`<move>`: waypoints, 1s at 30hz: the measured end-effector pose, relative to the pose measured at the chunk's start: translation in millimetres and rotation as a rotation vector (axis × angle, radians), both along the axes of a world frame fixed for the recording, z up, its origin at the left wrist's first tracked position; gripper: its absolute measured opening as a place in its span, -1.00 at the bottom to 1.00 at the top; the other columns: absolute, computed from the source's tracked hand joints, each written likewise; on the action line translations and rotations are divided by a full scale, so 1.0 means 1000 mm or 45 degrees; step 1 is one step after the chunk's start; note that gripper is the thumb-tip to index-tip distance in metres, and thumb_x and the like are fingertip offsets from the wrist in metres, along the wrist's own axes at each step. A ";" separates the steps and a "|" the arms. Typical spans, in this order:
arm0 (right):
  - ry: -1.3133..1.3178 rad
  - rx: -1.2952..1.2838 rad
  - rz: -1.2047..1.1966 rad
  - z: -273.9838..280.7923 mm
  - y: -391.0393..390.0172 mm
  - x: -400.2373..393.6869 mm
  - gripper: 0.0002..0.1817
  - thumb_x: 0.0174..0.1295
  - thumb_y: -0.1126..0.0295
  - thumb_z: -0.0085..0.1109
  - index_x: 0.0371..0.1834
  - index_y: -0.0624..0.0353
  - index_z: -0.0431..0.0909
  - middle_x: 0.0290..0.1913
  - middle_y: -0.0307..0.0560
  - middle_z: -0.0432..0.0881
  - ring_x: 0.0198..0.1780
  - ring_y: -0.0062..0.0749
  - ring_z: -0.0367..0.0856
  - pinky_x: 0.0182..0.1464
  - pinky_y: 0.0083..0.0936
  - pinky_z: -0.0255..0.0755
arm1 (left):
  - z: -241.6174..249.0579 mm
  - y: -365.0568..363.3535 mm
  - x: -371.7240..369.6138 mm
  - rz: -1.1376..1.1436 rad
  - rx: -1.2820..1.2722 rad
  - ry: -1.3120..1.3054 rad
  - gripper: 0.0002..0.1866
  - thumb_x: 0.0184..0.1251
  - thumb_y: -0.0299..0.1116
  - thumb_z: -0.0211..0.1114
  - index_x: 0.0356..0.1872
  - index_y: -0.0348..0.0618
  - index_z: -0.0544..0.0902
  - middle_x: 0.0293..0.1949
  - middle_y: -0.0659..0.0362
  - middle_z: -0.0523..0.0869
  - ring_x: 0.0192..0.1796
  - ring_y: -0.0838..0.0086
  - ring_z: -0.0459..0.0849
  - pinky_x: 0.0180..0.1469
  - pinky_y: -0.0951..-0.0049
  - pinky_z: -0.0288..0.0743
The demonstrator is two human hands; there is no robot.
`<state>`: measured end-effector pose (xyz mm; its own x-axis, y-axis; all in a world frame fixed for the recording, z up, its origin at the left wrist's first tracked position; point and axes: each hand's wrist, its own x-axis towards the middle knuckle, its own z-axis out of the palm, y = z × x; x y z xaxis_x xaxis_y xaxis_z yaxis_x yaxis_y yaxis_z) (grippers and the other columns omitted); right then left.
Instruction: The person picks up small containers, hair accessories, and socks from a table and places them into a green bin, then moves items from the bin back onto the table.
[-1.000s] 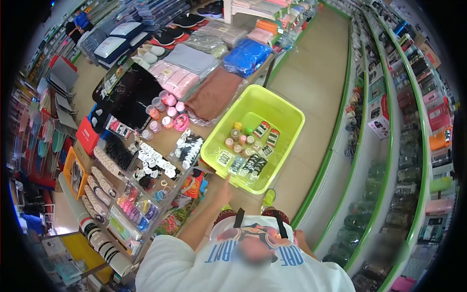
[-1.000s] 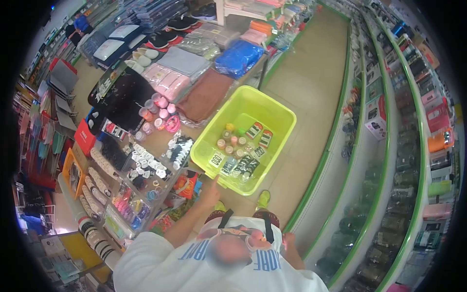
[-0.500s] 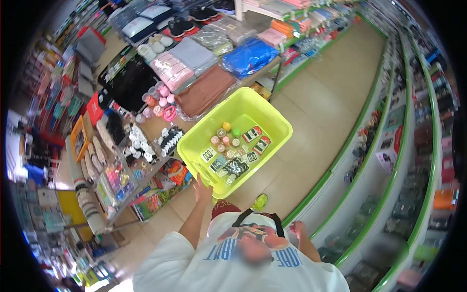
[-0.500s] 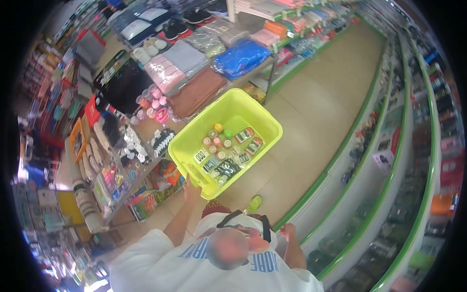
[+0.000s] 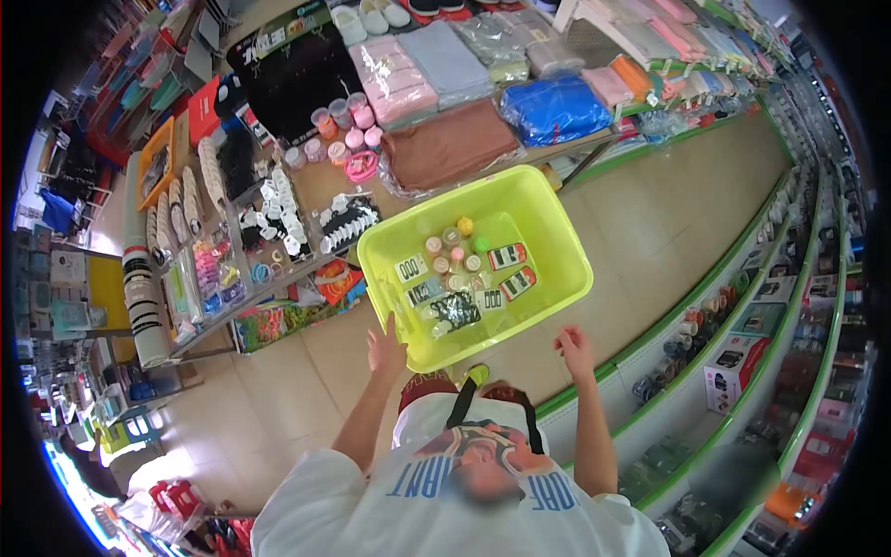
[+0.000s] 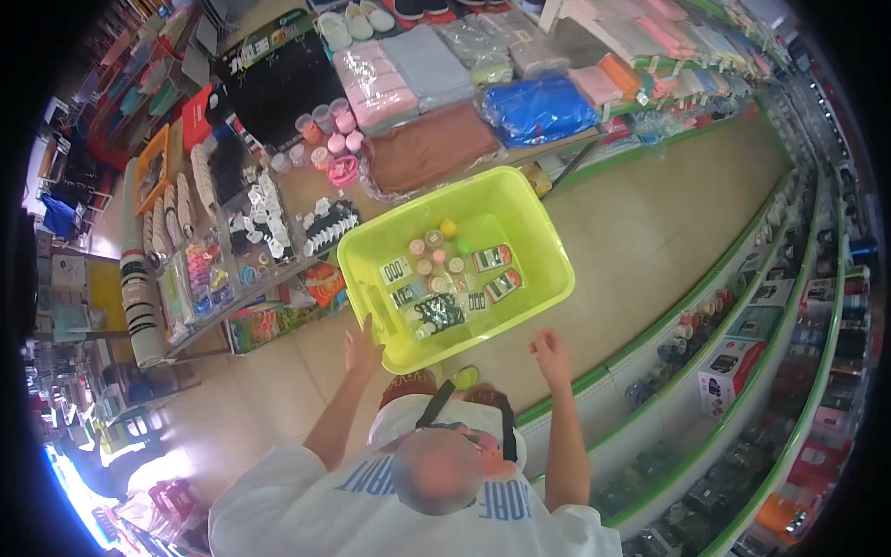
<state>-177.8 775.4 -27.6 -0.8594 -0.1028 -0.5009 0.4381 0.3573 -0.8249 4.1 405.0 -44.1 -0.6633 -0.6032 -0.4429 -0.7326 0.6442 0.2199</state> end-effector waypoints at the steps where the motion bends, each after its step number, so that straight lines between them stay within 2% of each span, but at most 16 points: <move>1: 0.028 -0.051 0.134 -0.002 -0.015 0.002 -0.78 0.39 0.27 0.16 -0.12 0.21 0.58 -0.41 -0.21 0.63 -0.37 -0.60 0.59 -0.31 -0.68 0.42 | 0.010 0.003 -0.002 0.005 0.022 -0.031 -0.16 0.23 -0.31 0.36 0.51 0.24 0.12 0.26 -0.35 0.36 0.26 -0.15 0.49 0.19 -0.02 0.51; 3: -0.017 -0.091 0.249 -0.004 -0.053 -0.005 -0.76 0.38 0.27 0.17 -0.10 0.23 0.58 -0.41 -0.22 0.62 -0.37 -0.61 0.59 -0.33 -0.67 0.42 | 0.039 0.007 -0.026 -0.215 -0.102 0.231 -0.46 0.22 -0.31 0.33 0.26 0.08 0.47 0.10 -0.20 0.49 0.12 -0.03 0.58 0.10 0.03 0.53; 4: -0.032 -0.160 0.350 -0.009 -0.073 -0.012 -0.75 0.38 0.27 0.18 -0.08 0.25 0.58 -0.41 -0.23 0.62 -0.38 -0.62 0.59 -0.34 -0.66 0.42 | 0.028 0.011 -0.035 -0.197 -0.088 0.209 -0.46 0.22 -0.31 0.33 0.26 0.08 0.47 0.10 -0.20 0.49 0.12 -0.03 0.58 0.10 0.03 0.53; 6: 0.111 0.051 0.577 -0.055 -0.106 -0.025 -0.76 0.37 0.29 0.18 -0.09 0.26 0.60 -0.42 -0.23 0.63 -0.38 -0.62 0.61 -0.36 -0.63 0.44 | -0.009 0.017 -0.052 -0.225 0.329 0.229 -0.71 0.20 -0.34 0.30 -0.04 -0.04 0.60 -0.08 -0.07 0.57 0.05 0.01 0.60 0.04 0.05 0.53; 8: -0.092 0.151 0.708 -0.076 -0.149 -0.047 -0.70 0.20 0.26 0.25 -0.15 0.29 0.64 -0.29 0.05 0.73 -0.17 -0.24 0.73 -0.11 -0.37 0.55 | -0.055 0.026 -0.070 -0.204 0.365 0.126 -0.73 0.21 -0.35 0.29 -0.07 -0.10 0.58 -0.09 -0.06 0.58 0.05 0.03 0.60 0.04 0.07 0.53; 9: -0.061 0.297 0.859 -0.103 -0.161 -0.056 -0.71 0.22 0.24 0.24 -0.18 0.26 0.63 -0.35 0.02 0.71 -0.27 -0.26 0.71 -0.20 -0.37 0.54 | -0.082 0.027 -0.082 -0.199 0.383 0.055 -0.75 0.21 -0.35 0.28 -0.10 -0.15 0.57 -0.10 -0.04 0.58 0.05 0.05 0.61 0.03 0.08 0.54; 11: -0.069 0.444 1.024 -0.172 -0.165 -0.072 -0.73 0.24 0.22 0.22 -0.21 0.23 0.62 -0.40 -0.01 0.69 -0.36 -0.28 0.69 -0.28 -0.37 0.53 | -0.145 0.027 -0.099 -0.187 0.365 -0.063 -0.73 0.24 -0.35 0.25 -0.05 -0.17 0.55 -0.06 -0.07 0.57 0.04 0.04 0.61 0.01 0.08 0.56; 13: -0.014 0.680 1.421 -0.232 -0.172 -0.081 -0.74 0.19 0.23 0.19 -0.25 0.21 0.62 -0.33 0.09 0.71 -0.27 -0.02 0.70 -0.17 -0.19 0.55 | -0.181 0.027 -0.107 -0.155 0.337 -0.198 -0.70 0.28 -0.35 0.21 0.00 -0.18 0.54 -0.03 -0.09 0.55 0.02 0.03 0.62 -0.02 0.08 0.57; 14: -0.047 0.661 1.439 -0.242 -0.180 -0.083 -0.74 0.19 0.23 0.19 -0.25 0.21 0.62 -0.33 0.09 0.71 -0.27 -0.02 0.70 -0.17 -0.19 0.55 | -0.189 0.029 -0.114 -0.034 0.307 -0.235 -0.69 0.28 -0.36 0.22 0.02 -0.20 0.52 0.00 -0.10 0.54 0.02 0.03 0.62 -0.04 0.09 0.59; 16: -0.043 0.615 1.608 -0.245 -0.197 -0.090 -0.79 0.18 0.28 0.17 -0.28 0.19 0.62 -0.30 0.11 0.72 -0.17 0.07 0.68 -0.09 -0.12 0.54 | -0.212 0.026 -0.124 0.101 0.279 -0.290 -0.67 0.28 -0.37 0.23 0.04 -0.23 0.51 0.02 -0.11 0.52 0.02 0.04 0.62 -0.06 0.10 0.60; 18: -0.081 0.528 1.601 -0.264 -0.208 -0.075 -0.77 0.17 0.28 0.18 -0.22 0.19 0.60 -0.27 0.09 0.72 -0.14 0.05 0.69 -0.07 -0.12 0.54 | -0.233 0.026 -0.127 0.114 0.017 -0.131 -0.68 0.30 -0.38 0.23 0.04 -0.21 0.49 0.04 -0.11 0.50 0.01 0.06 0.64 -0.09 0.13 0.62; 20: -0.122 0.422 1.649 -0.263 -0.224 -0.060 -0.66 0.18 0.28 0.18 -0.01 0.17 0.51 -0.17 0.14 0.70 -0.09 0.07 0.68 -0.06 -0.10 0.55 | -0.248 0.016 -0.131 0.103 -0.049 -0.119 -0.70 0.31 -0.38 0.22 0.04 -0.21 0.49 0.03 -0.10 0.51 0.01 0.07 0.64 -0.11 0.15 0.63; 21: -0.142 0.419 1.666 -0.259 -0.233 -0.053 -0.66 0.18 0.28 0.18 -0.01 0.17 0.51 -0.17 0.14 0.70 -0.09 0.07 0.68 -0.06 -0.10 0.55 | -0.252 0.012 -0.133 0.076 -0.119 -0.094 -0.71 0.32 -0.39 0.21 0.03 -0.20 0.50 0.03 -0.09 0.51 0.01 0.08 0.64 -0.12 0.17 0.64; 23: -0.102 0.545 1.846 -0.251 -0.248 -0.042 -0.54 0.20 0.27 0.15 0.15 0.17 0.37 -0.07 0.18 0.68 -0.05 0.10 0.68 -0.05 -0.05 0.56 | -0.255 0.003 -0.141 0.095 -0.047 -0.181 -0.69 0.31 -0.38 0.22 0.04 -0.20 0.50 0.03 -0.08 0.52 0.03 0.08 0.63 -0.12 0.18 0.63; 26: -0.088 0.672 1.886 -0.248 -0.259 -0.033 -0.57 0.22 0.37 0.05 0.16 0.22 0.34 -0.12 0.19 0.70 -0.04 0.11 0.69 -0.02 -0.06 0.56 | -0.260 0.002 -0.134 0.099 0.093 -0.322 -0.62 0.27 -0.36 0.27 0.09 -0.20 0.50 0.03 -0.04 0.53 0.04 0.09 0.62 -0.10 0.18 0.63; 30: -0.152 0.912 1.922 -0.246 -0.253 -0.044 -0.70 0.25 0.37 0.07 0.02 0.19 0.53 -0.07 0.10 0.73 -0.02 -0.03 0.73 -0.04 -0.15 0.60 | -0.252 0.004 -0.133 -0.058 0.104 -0.342 -0.50 0.11 -0.26 0.41 0.09 -0.18 0.56 0.04 0.03 0.56 0.06 0.12 0.61 -0.07 0.19 0.59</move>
